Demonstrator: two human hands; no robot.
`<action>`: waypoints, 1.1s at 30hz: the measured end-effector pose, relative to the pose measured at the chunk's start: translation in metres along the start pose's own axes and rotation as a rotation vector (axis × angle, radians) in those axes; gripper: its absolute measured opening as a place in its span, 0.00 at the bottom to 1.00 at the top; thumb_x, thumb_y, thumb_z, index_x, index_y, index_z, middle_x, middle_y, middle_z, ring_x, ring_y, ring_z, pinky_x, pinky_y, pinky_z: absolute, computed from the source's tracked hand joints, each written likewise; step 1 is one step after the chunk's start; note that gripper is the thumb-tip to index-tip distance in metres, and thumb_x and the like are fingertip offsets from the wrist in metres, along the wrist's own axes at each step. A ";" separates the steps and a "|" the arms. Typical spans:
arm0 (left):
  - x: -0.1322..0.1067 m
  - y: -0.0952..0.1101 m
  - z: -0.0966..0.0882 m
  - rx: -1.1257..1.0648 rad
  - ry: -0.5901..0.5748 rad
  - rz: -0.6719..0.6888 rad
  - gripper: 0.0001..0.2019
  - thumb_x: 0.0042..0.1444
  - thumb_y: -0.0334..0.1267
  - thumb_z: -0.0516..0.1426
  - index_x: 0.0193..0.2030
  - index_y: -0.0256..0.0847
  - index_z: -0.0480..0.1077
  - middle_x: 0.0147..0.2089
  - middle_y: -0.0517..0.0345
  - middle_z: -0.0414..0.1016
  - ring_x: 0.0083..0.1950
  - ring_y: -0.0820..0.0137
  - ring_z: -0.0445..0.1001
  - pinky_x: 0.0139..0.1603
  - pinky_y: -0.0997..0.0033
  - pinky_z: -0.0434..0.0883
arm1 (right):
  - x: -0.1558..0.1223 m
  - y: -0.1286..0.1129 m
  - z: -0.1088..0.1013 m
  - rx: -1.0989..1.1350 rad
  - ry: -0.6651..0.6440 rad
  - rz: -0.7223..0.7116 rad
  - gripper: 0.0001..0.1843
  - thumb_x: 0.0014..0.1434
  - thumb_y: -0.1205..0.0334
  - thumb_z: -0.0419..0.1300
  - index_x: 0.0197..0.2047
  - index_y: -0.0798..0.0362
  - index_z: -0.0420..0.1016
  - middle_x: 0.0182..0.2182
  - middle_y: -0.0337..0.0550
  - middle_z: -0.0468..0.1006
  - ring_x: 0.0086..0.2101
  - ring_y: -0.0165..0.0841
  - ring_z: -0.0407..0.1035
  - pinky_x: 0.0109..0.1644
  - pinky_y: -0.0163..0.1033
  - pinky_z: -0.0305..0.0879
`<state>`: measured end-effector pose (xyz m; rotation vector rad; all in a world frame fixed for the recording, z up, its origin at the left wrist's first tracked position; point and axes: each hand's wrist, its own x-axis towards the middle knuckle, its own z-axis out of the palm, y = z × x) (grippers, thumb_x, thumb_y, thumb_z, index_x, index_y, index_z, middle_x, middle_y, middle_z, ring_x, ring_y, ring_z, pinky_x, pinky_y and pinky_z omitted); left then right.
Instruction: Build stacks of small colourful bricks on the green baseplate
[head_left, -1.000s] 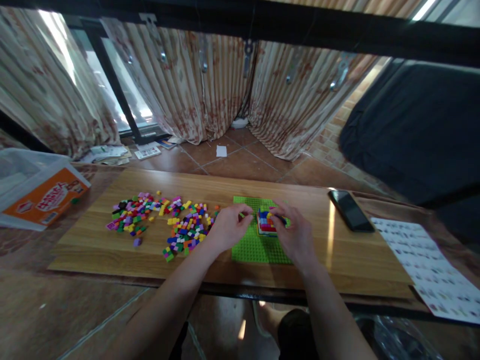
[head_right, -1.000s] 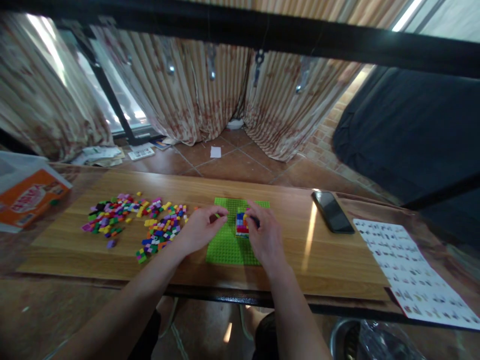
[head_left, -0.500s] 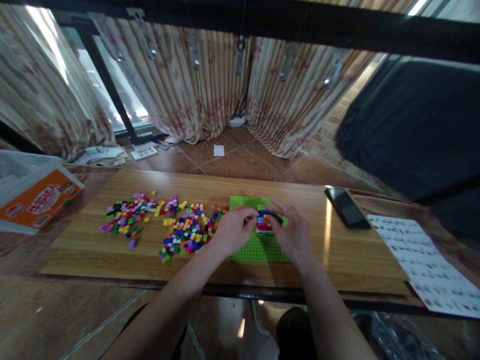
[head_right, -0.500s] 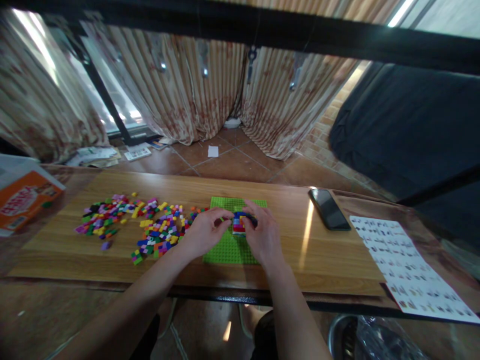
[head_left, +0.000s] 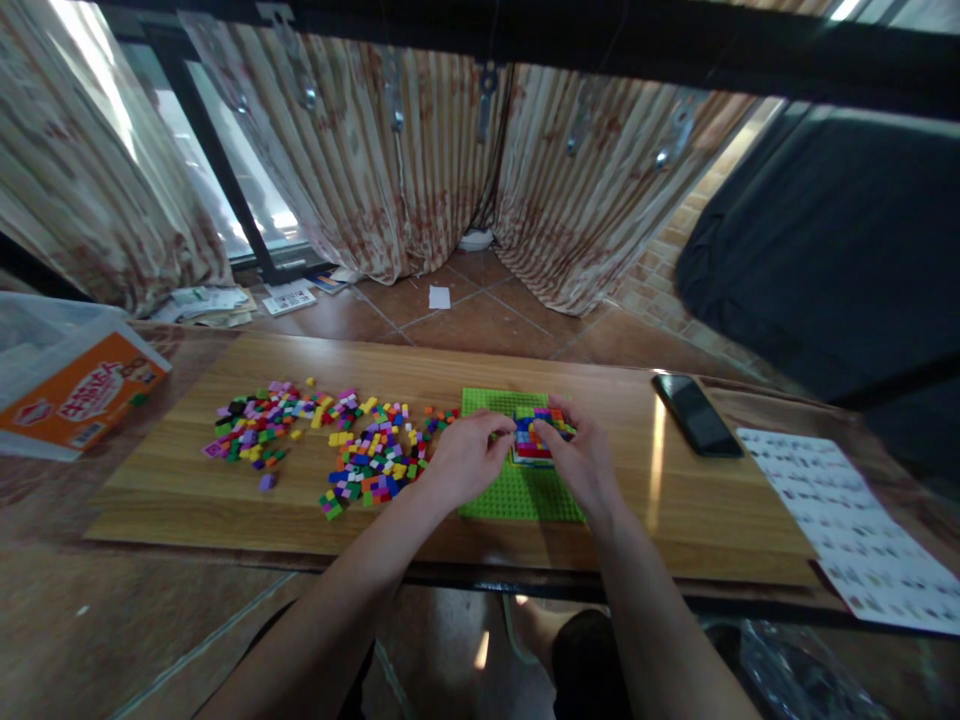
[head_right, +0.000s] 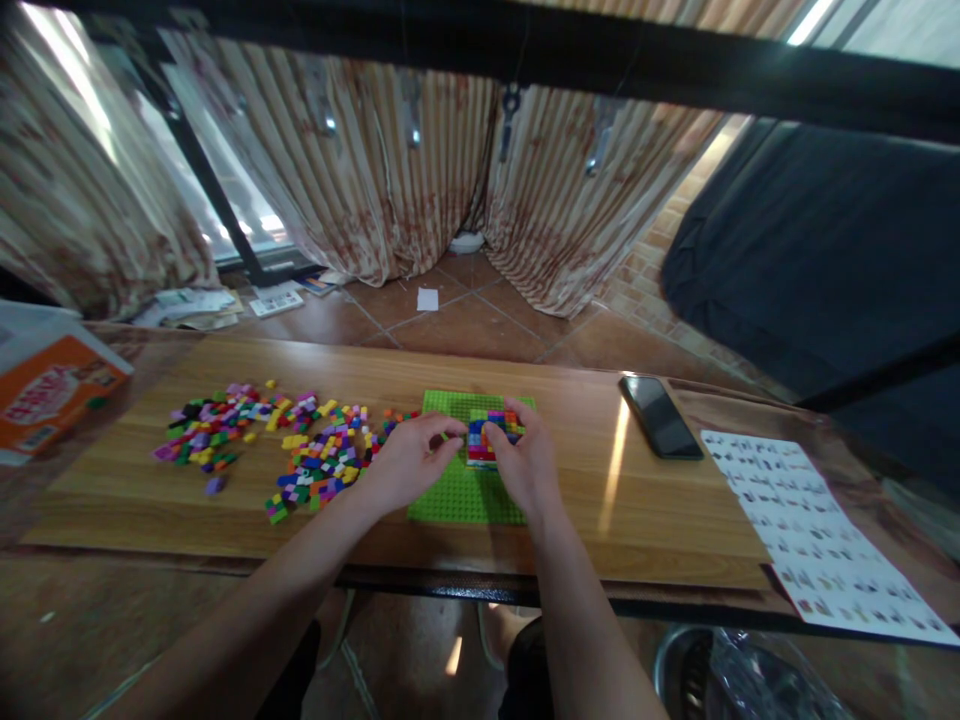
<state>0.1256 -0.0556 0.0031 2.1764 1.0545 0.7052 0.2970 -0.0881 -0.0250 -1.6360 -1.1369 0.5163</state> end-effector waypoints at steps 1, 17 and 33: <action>0.000 0.000 0.000 0.001 -0.002 -0.003 0.10 0.58 0.34 0.53 0.41 0.41 0.75 0.40 0.55 0.78 0.37 0.69 0.74 0.40 0.70 0.70 | 0.001 0.000 0.001 0.031 -0.001 0.031 0.25 0.48 0.52 0.64 0.49 0.54 0.75 0.46 0.50 0.78 0.45 0.41 0.72 0.54 0.54 0.66; -0.001 -0.007 -0.014 -0.006 0.035 -0.008 0.09 0.57 0.33 0.54 0.39 0.40 0.75 0.37 0.55 0.77 0.36 0.70 0.73 0.40 0.71 0.70 | 0.002 0.001 0.007 0.294 -0.030 0.227 0.30 0.40 0.51 0.70 0.46 0.55 0.74 0.38 0.45 0.79 0.34 0.34 0.73 0.42 0.47 0.73; -0.001 -0.030 -0.062 -0.020 0.243 -0.086 0.09 0.57 0.35 0.54 0.39 0.38 0.76 0.36 0.55 0.79 0.35 0.71 0.75 0.38 0.72 0.70 | -0.008 -0.034 0.000 0.257 0.439 -0.136 0.12 0.56 0.56 0.59 0.39 0.53 0.76 0.33 0.44 0.78 0.34 0.33 0.72 0.40 0.42 0.69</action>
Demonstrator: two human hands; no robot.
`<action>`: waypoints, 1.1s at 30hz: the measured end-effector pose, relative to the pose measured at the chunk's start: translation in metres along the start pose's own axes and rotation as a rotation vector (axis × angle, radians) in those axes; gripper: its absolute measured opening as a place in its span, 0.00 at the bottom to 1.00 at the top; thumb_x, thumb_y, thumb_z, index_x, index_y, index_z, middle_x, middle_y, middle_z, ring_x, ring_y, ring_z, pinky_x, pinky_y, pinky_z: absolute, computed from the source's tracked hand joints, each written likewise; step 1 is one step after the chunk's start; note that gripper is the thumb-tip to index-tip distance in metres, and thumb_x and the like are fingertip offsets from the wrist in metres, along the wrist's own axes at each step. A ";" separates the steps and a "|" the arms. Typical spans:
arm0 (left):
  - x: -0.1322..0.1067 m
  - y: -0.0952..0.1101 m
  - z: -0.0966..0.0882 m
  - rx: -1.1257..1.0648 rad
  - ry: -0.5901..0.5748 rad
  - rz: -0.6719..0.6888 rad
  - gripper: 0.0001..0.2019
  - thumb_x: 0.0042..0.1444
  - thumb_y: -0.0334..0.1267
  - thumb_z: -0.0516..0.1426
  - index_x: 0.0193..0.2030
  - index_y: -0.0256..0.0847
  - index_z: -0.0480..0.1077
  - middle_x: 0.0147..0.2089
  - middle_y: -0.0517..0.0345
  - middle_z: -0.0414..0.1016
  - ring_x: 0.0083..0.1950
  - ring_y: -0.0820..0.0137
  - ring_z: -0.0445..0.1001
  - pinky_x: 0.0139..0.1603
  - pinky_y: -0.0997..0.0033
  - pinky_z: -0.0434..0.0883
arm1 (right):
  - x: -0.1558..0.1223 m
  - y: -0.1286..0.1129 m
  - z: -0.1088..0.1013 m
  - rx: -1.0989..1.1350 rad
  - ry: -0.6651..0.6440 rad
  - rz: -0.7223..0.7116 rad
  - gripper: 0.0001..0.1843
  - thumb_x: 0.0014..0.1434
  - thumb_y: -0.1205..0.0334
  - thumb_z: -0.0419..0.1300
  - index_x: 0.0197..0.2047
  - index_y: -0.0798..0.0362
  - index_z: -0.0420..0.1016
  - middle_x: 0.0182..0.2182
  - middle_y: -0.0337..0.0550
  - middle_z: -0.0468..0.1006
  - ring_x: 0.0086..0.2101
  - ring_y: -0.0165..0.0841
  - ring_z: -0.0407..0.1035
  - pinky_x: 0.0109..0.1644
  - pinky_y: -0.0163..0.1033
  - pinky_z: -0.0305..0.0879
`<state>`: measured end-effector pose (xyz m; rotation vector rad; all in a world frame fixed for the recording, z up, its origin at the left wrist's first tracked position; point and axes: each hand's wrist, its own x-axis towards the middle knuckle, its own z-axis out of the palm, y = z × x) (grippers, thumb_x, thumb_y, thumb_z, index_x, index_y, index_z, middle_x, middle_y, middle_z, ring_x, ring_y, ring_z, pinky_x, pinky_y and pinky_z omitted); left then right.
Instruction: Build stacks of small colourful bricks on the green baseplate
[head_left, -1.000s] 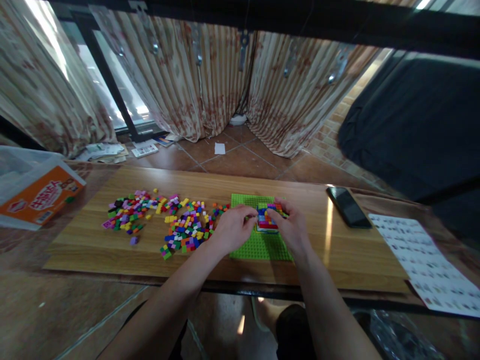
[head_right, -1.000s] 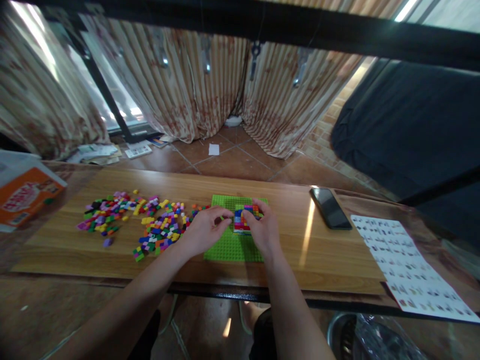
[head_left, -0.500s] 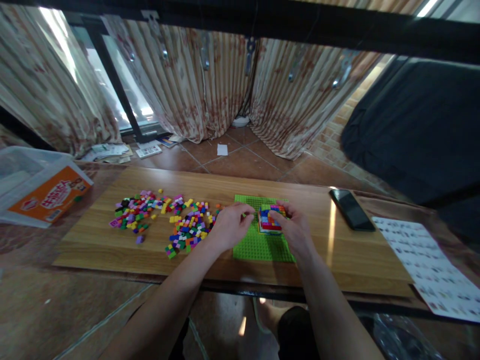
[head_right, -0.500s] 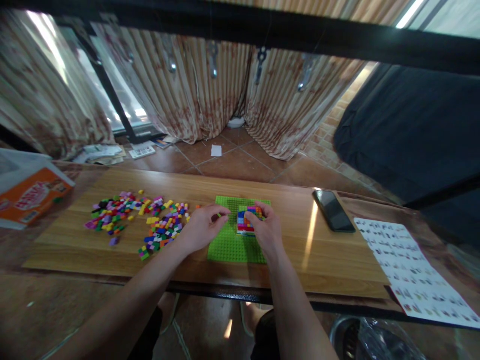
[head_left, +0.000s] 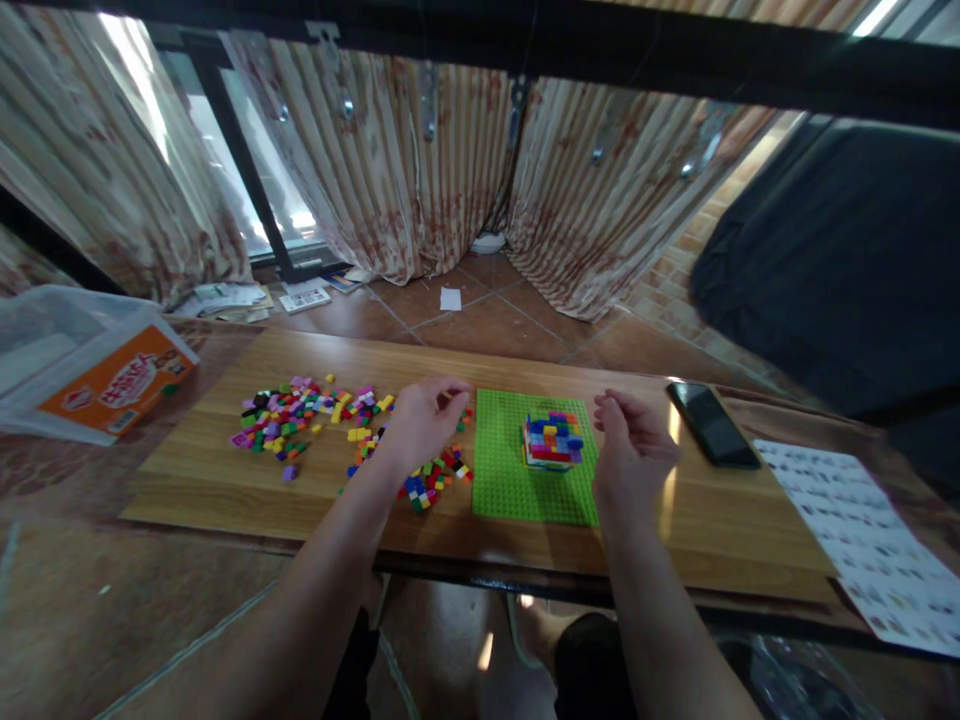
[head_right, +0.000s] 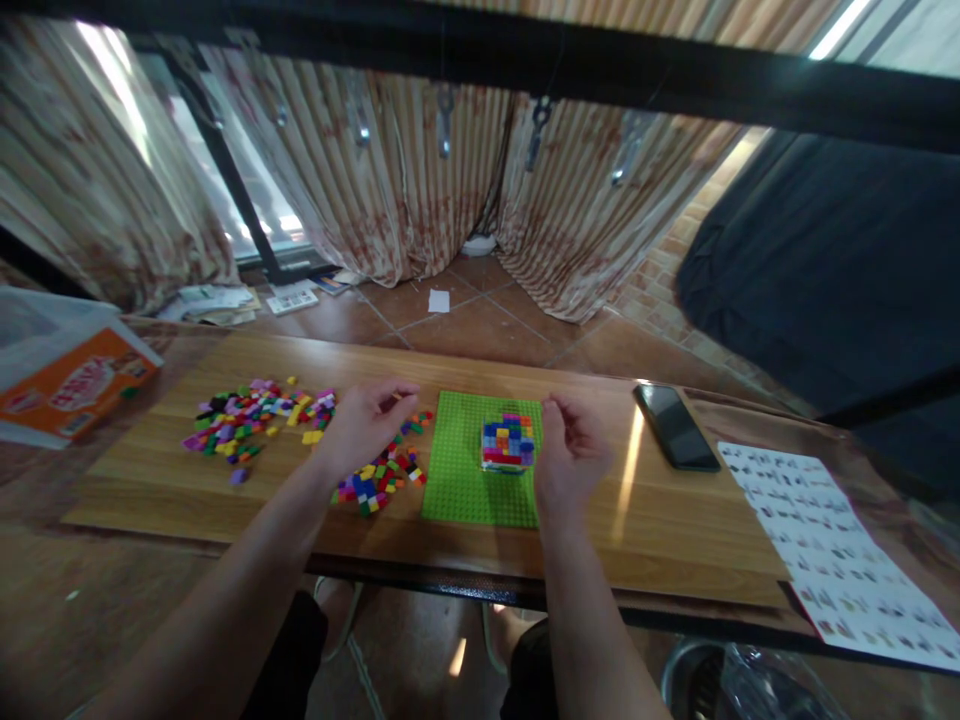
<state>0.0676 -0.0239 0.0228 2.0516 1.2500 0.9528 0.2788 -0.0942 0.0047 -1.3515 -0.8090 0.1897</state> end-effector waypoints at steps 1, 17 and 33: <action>0.001 -0.002 -0.004 -0.004 0.023 -0.007 0.10 0.57 0.35 0.54 0.39 0.38 0.76 0.36 0.55 0.79 0.35 0.71 0.75 0.38 0.72 0.70 | -0.006 -0.005 0.003 -0.035 -0.025 -0.050 0.11 0.57 0.56 0.58 0.38 0.53 0.76 0.32 0.44 0.78 0.33 0.32 0.72 0.39 0.41 0.69; 0.001 -0.010 -0.014 -0.049 0.094 -0.047 0.10 0.57 0.36 0.54 0.39 0.38 0.77 0.36 0.56 0.80 0.35 0.71 0.76 0.39 0.71 0.71 | -0.002 0.040 0.003 -0.059 -0.341 0.367 0.27 0.44 0.50 0.66 0.46 0.55 0.74 0.32 0.41 0.76 0.29 0.33 0.72 0.33 0.41 0.71; 0.001 -0.012 -0.014 -0.064 0.076 -0.065 0.09 0.56 0.34 0.55 0.38 0.38 0.77 0.36 0.55 0.80 0.35 0.70 0.76 0.39 0.70 0.71 | -0.011 0.032 0.011 0.094 -0.237 0.509 0.25 0.38 0.56 0.68 0.42 0.54 0.75 0.30 0.36 0.76 0.23 0.27 0.70 0.27 0.36 0.71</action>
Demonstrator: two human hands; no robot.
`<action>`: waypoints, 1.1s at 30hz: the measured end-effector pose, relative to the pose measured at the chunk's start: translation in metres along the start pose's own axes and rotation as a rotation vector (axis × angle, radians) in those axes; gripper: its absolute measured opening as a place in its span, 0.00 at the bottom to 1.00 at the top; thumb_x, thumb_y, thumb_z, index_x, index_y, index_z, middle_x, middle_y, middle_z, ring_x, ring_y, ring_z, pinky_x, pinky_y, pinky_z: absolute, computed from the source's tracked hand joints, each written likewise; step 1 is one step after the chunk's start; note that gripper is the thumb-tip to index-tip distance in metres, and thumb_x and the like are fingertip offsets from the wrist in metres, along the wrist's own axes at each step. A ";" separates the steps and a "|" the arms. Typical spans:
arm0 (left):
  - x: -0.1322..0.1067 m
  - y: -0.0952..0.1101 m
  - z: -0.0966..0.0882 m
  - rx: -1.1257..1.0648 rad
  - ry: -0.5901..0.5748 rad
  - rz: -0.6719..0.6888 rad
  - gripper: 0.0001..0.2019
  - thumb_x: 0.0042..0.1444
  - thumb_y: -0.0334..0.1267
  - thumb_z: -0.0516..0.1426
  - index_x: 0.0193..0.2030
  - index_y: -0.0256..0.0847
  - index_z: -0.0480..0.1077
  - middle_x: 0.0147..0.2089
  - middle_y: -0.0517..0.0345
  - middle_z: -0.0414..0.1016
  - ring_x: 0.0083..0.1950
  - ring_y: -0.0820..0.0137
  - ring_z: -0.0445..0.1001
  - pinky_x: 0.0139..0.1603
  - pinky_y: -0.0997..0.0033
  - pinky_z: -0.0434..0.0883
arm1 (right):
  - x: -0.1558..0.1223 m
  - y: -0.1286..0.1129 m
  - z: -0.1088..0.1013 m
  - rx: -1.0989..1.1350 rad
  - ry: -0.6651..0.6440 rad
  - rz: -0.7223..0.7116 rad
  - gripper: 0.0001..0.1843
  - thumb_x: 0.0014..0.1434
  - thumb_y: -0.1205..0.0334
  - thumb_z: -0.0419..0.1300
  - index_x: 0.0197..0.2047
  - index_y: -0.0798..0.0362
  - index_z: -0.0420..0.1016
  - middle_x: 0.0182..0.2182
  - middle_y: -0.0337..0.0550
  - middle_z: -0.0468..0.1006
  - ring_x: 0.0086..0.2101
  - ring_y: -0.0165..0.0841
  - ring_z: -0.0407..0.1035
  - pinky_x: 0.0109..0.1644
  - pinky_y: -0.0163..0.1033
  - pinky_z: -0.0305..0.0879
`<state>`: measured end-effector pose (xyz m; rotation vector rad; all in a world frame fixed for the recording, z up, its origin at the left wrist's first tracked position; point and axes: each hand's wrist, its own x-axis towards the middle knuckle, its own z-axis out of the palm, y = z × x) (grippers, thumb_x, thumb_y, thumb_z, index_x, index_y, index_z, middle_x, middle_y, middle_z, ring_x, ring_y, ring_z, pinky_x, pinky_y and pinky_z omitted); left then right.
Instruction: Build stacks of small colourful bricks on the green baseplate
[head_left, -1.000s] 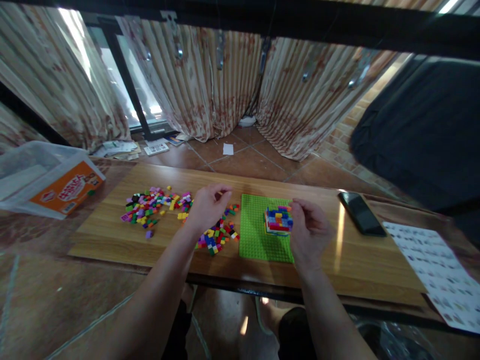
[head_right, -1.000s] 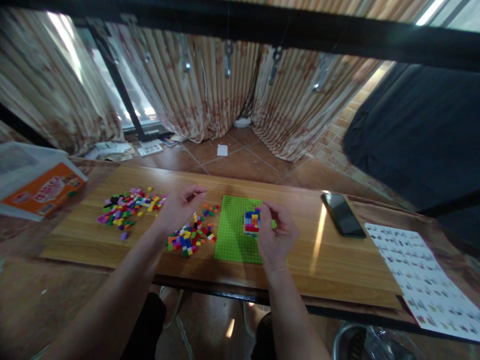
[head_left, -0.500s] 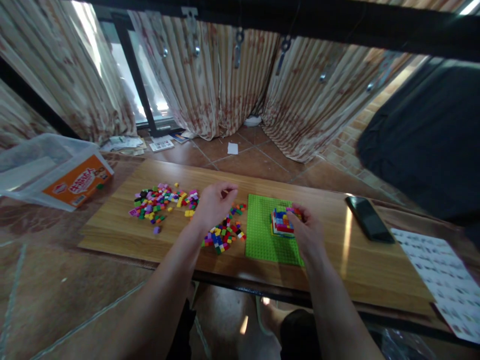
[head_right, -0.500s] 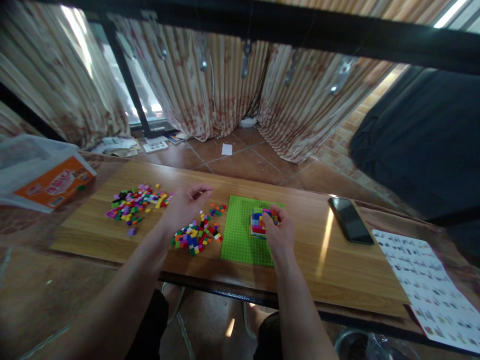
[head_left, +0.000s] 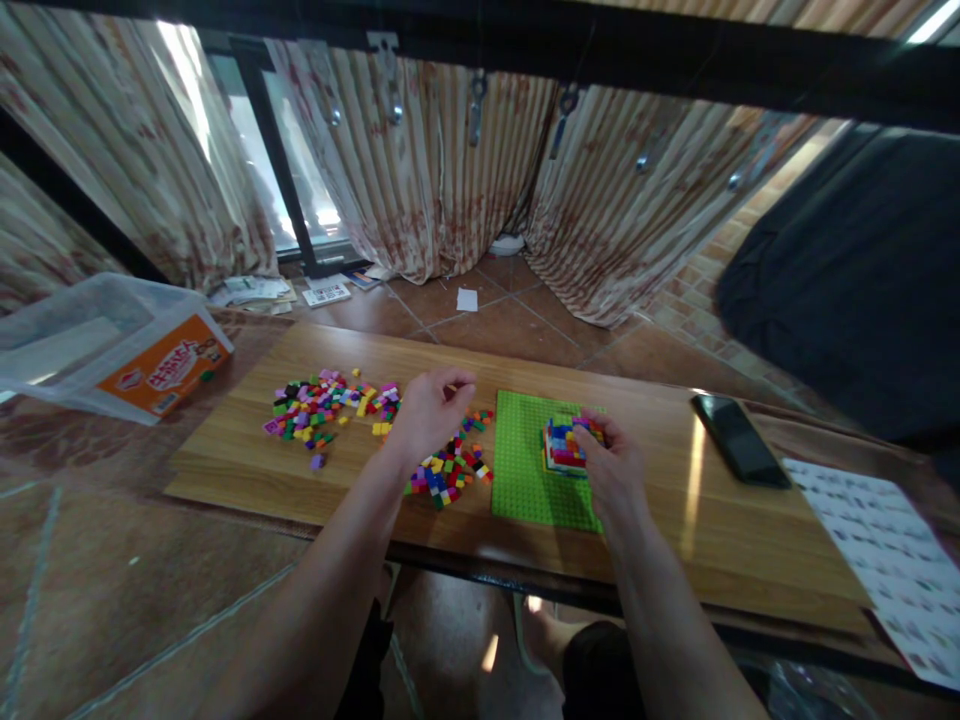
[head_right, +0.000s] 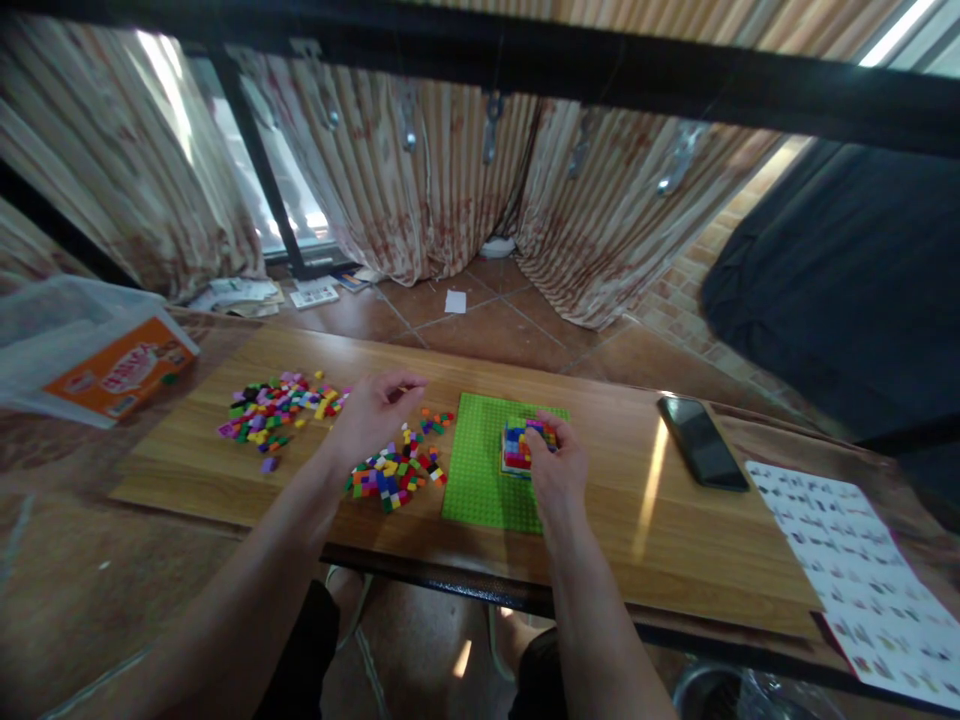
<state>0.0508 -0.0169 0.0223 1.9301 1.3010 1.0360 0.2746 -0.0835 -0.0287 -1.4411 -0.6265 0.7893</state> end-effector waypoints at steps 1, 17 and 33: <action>0.000 0.000 -0.001 0.004 0.000 0.000 0.09 0.56 0.34 0.54 0.38 0.38 0.77 0.36 0.55 0.80 0.34 0.70 0.76 0.39 0.70 0.71 | 0.000 -0.002 0.000 0.027 -0.010 0.017 0.25 0.37 0.57 0.69 0.42 0.54 0.75 0.30 0.36 0.77 0.23 0.27 0.70 0.27 0.35 0.70; 0.004 -0.009 -0.017 0.012 0.099 -0.010 0.10 0.56 0.35 0.54 0.37 0.38 0.77 0.34 0.56 0.80 0.32 0.72 0.75 0.36 0.74 0.71 | -0.042 -0.027 0.023 -0.351 0.019 -0.709 0.08 0.59 0.59 0.57 0.38 0.51 0.77 0.33 0.41 0.77 0.34 0.32 0.71 0.39 0.39 0.68; 0.001 -0.010 -0.030 0.020 0.111 -0.047 0.10 0.55 0.32 0.54 0.36 0.36 0.77 0.37 0.54 0.81 0.37 0.70 0.77 0.41 0.72 0.72 | -0.063 0.010 0.078 -0.778 -0.634 -0.821 0.14 0.62 0.65 0.53 0.45 0.49 0.79 0.46 0.48 0.74 0.47 0.39 0.66 0.52 0.45 0.66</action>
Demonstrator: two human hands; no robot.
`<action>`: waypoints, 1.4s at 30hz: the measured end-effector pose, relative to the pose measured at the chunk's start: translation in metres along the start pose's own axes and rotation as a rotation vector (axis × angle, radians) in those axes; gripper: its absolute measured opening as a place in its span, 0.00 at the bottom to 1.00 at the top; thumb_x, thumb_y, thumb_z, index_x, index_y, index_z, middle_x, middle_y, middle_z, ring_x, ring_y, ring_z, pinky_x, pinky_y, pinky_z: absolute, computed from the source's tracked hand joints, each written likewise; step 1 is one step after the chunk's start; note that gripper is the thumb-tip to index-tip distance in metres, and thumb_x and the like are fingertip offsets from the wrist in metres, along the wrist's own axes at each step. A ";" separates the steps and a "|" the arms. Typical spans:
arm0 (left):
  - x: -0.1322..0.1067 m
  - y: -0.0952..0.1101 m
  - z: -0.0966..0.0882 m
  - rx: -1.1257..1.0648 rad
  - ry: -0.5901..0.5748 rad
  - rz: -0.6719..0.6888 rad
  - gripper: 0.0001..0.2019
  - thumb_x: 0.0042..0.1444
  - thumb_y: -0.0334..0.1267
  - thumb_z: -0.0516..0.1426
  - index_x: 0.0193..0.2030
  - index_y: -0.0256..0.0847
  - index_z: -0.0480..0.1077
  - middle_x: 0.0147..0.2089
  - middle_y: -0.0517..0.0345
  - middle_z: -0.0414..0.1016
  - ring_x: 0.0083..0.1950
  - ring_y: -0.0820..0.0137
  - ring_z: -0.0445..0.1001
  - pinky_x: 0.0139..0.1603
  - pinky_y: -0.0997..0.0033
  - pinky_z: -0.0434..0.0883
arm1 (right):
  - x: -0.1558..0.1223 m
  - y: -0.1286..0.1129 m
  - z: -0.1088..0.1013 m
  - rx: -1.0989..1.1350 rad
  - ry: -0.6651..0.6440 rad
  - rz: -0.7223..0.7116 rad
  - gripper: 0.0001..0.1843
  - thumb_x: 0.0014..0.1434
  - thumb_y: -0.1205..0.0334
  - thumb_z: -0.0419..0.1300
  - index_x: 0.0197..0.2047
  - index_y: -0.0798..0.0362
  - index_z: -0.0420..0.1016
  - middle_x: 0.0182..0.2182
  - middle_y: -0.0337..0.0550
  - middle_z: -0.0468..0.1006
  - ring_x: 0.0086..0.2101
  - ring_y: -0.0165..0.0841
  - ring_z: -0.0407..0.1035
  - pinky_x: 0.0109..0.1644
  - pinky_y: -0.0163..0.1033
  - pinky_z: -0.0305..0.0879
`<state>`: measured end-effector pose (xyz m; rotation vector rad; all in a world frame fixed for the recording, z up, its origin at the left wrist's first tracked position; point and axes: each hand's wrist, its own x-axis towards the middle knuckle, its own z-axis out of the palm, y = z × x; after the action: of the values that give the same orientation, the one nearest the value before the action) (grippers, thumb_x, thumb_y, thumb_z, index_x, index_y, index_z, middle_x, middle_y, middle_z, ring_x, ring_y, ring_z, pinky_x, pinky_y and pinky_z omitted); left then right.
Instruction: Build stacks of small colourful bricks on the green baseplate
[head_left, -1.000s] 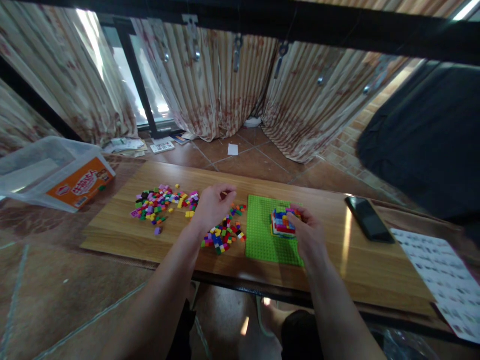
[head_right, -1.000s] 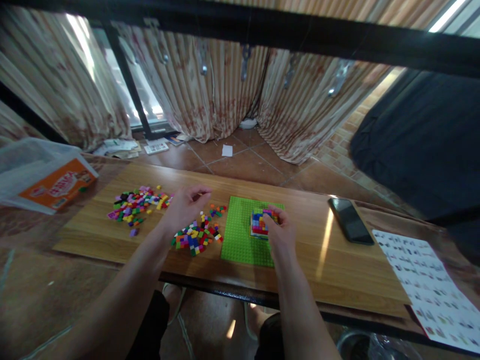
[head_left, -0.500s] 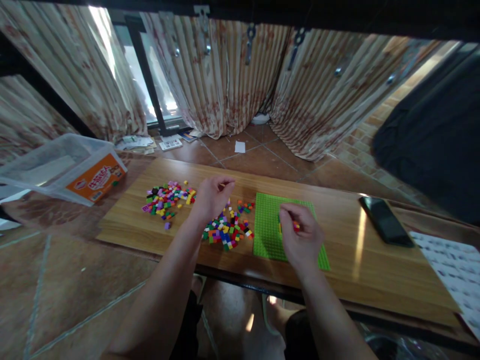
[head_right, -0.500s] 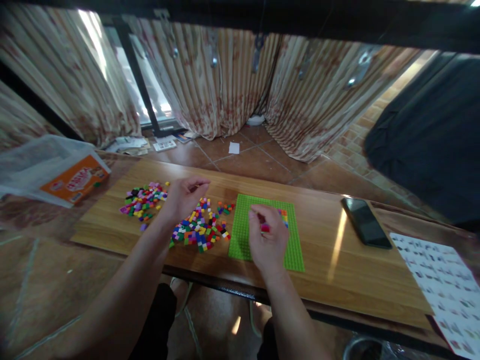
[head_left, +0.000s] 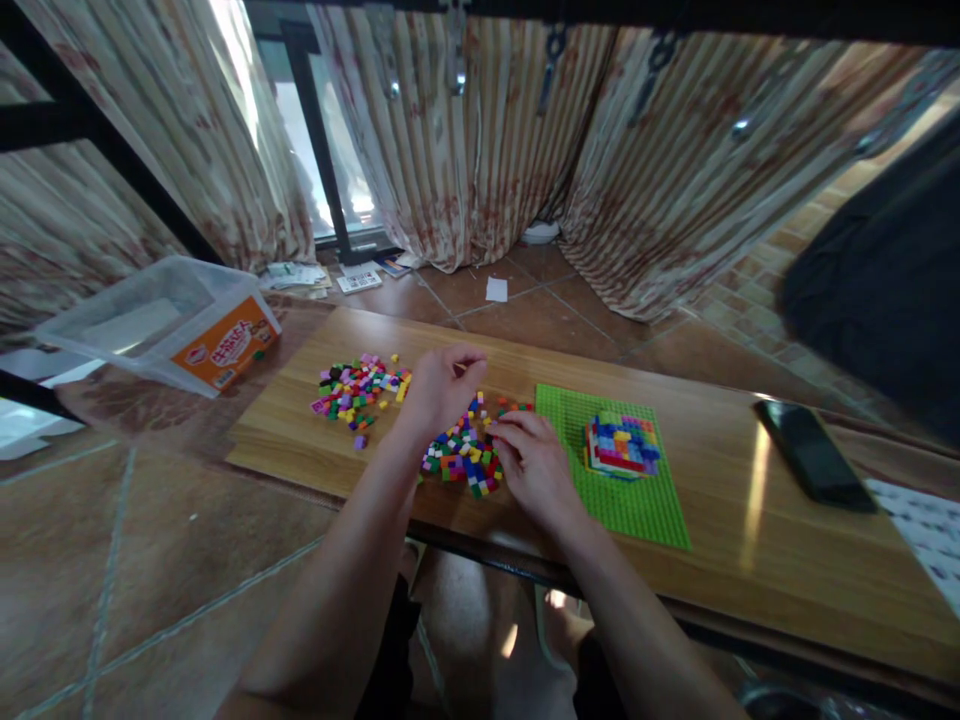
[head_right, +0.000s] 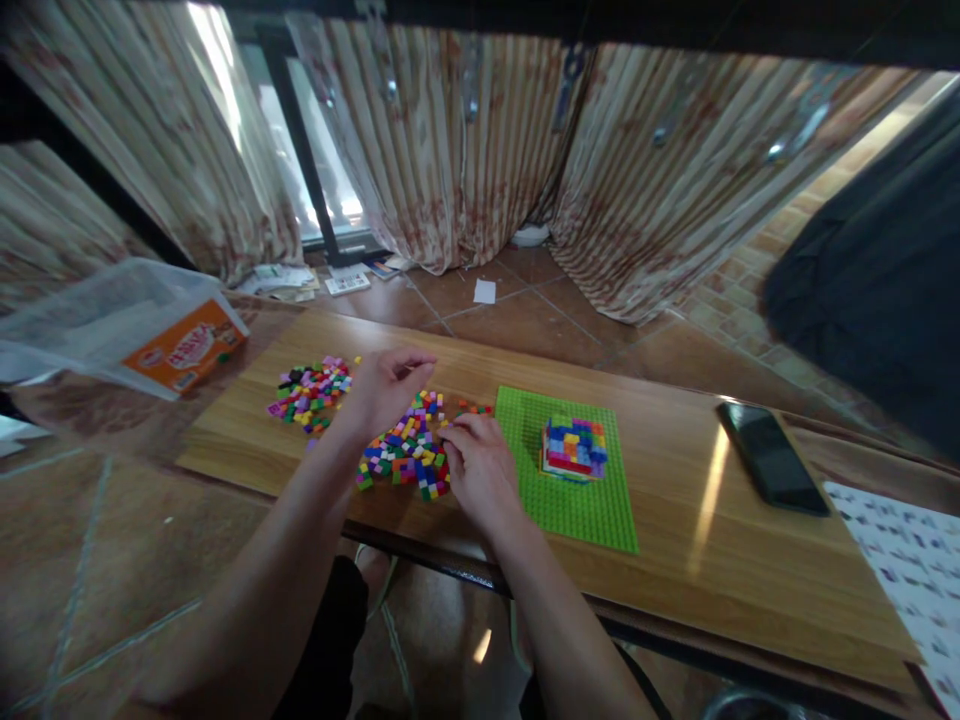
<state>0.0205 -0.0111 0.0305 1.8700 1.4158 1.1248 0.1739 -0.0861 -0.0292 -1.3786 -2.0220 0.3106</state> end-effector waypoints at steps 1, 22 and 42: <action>0.000 0.000 -0.001 0.007 -0.001 0.006 0.10 0.55 0.32 0.54 0.36 0.36 0.77 0.37 0.54 0.81 0.37 0.70 0.77 0.41 0.71 0.72 | 0.002 -0.001 0.003 -0.020 -0.012 -0.014 0.14 0.62 0.65 0.53 0.46 0.49 0.78 0.47 0.48 0.74 0.47 0.40 0.65 0.52 0.46 0.65; -0.005 -0.008 -0.009 -0.027 -0.021 0.015 0.10 0.56 0.33 0.54 0.36 0.38 0.77 0.36 0.55 0.80 0.37 0.70 0.76 0.41 0.72 0.72 | 0.004 0.019 0.001 -0.108 0.003 0.100 0.13 0.58 0.65 0.56 0.43 0.51 0.80 0.47 0.50 0.73 0.47 0.43 0.65 0.54 0.52 0.63; -0.006 -0.002 -0.005 0.038 -0.043 0.020 0.10 0.56 0.33 0.54 0.37 0.38 0.77 0.36 0.56 0.81 0.37 0.70 0.77 0.40 0.72 0.71 | 0.011 -0.001 0.016 -0.097 0.029 0.153 0.06 0.54 0.65 0.59 0.32 0.50 0.79 0.44 0.49 0.75 0.46 0.44 0.64 0.50 0.52 0.64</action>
<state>0.0148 -0.0164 0.0294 1.9272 1.4069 1.0677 0.1602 -0.0739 -0.0367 -1.5932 -1.9341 0.2607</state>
